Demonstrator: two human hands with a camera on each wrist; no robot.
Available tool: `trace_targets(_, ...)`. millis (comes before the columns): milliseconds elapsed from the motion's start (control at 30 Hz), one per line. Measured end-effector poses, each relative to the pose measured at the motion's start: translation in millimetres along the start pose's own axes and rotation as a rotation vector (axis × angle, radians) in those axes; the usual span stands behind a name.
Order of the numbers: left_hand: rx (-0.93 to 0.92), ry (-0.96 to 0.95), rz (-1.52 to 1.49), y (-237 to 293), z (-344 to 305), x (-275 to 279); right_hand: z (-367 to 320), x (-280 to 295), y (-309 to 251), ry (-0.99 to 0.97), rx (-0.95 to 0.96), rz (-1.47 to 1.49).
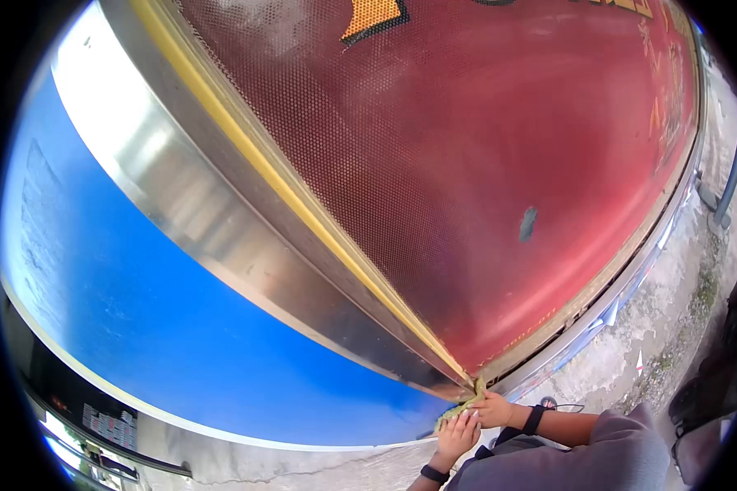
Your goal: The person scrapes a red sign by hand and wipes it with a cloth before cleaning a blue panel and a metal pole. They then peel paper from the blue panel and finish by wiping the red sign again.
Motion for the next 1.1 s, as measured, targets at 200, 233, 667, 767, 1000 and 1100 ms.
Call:
trace_targets(200, 0.053, 0.021, 0.016, 0.3, 57.6, 63.2, 40.6, 49.5, 4.6, 0.066, -0.093, 0.048)
trace_targets(233, 0.005, 0.012, 0.030, -3.0, 71.1, 78.9, 55.1, 58.3, 4.1, 0.109, -0.171, 0.096)
trace_targets(667, 0.530, 0.320, 0.060, -39.4, 68.6, 196.8, 218.6, 93.1, -43.7, 0.026, 0.145, -0.188)
trace_targets(767, 0.697, 0.281, 0.038, -49.1, 30.8, 199.8, 223.0, 63.6, -69.3, -0.081, 0.197, -0.046)
trace_targets(1000, 1.098, 0.181, -0.139, -42.0, -19.1, 185.5, 205.4, 3.4, -106.1, -0.301, 0.225, 0.436)
trace_targets(1100, 1.094, 0.183, -0.213, -33.7, -19.1, 173.6, 197.9, 15.5, -98.5, -0.364, 0.159, 0.510)
Point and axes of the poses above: each hand's wrist, its own z-axis towards the middle knuckle, its own x-axis out of the back of the hand, y = z × x, the point moved 4 cm from there along z, towards the middle knuckle, and after that the axes turned 4 degrees about -z, right-handed, at the moved point
